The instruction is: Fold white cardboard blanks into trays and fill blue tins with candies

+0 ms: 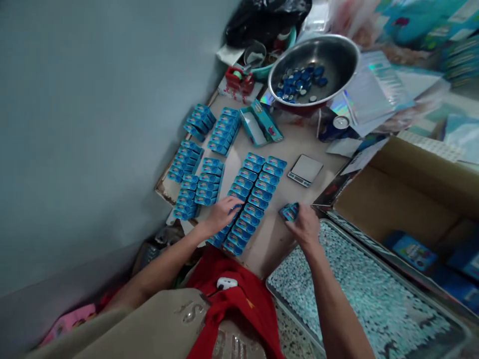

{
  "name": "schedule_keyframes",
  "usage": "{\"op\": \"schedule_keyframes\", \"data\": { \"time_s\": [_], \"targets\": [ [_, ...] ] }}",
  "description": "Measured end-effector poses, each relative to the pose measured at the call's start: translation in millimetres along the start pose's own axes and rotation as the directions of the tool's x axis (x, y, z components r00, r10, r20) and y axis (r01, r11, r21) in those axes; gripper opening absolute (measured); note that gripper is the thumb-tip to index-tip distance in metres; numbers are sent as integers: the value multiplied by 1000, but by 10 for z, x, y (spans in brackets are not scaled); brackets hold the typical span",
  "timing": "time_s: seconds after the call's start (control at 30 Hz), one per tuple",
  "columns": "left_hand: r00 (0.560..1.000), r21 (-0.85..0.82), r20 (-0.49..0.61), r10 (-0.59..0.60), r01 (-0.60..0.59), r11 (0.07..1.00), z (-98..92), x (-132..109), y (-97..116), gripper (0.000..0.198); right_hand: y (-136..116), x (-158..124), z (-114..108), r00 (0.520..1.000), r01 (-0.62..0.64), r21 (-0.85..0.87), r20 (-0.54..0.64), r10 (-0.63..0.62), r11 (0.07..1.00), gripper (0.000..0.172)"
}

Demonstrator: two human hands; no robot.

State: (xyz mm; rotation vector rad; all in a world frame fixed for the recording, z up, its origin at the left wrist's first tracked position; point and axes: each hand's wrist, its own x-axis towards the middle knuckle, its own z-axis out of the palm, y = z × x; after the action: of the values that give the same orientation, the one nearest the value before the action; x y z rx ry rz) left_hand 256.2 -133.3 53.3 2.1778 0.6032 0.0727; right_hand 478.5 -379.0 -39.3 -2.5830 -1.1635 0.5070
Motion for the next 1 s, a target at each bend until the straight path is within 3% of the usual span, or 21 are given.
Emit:
{"op": "schedule_keyframes", "data": {
  "time_s": [0.13, 0.23, 0.33, 0.43, 0.53, 0.63, 0.73, 0.83, 0.9, 1.0],
  "targets": [
    [972, 256, -205, -115, 167, 952, -523, -772, -538, 26, -224, -42, -388, 975, -121, 36, -184, 126, 992, 71],
    [921, 273, -331, -204, 300, 914, -687, -1075, -814, 23, -565, 6, -678, 948, -101, 119, -291, 132, 988, 77],
    [884, 245, -390, -260, 371, 896, -780, -1137, -997, 19, -1003, 192, -847, 943, -42, 233, -313, 116, 972, 84],
    [863, 227, -411, -295, 410, 883, -962, -1015, -1149, 20, -1455, 506, -907, 933, -16, 319, -335, 129, 948, 87],
    [824, 177, -457, -336, 454, 873, -1217, -922, -1345, 23, -1847, 840, -923, 916, 16, 328, -383, 117, 945, 85],
    [783, 136, -515, -350, 478, 868, -1444, -1044, -1597, 26, -2078, 1044, -919, 904, 42, 305, -416, 94, 951, 79],
    [746, 136, -567, -350, 503, 853, -1595, -1264, -1914, 28, -2068, 1051, -888, 924, -8, 210, -371, 87, 978, 74],
    [786, 156, -525, -327, 467, 871, -1632, -1294, -2084, 26, -1879, 914, -860, 934, -118, 146, -320, 160, 982, 70],
    [824, 167, -490, -285, 410, 897, -1584, -1085, -2007, 25, -1724, 828, -871, 915, -196, 148, -328, 235, 969, 73],
    [906, 134, -391, -162, 230, 964, -1402, -344, -1661, 23, -1547, 798, -942, 861, -276, 146, -401, 312, 950, 79]
  ]
}}
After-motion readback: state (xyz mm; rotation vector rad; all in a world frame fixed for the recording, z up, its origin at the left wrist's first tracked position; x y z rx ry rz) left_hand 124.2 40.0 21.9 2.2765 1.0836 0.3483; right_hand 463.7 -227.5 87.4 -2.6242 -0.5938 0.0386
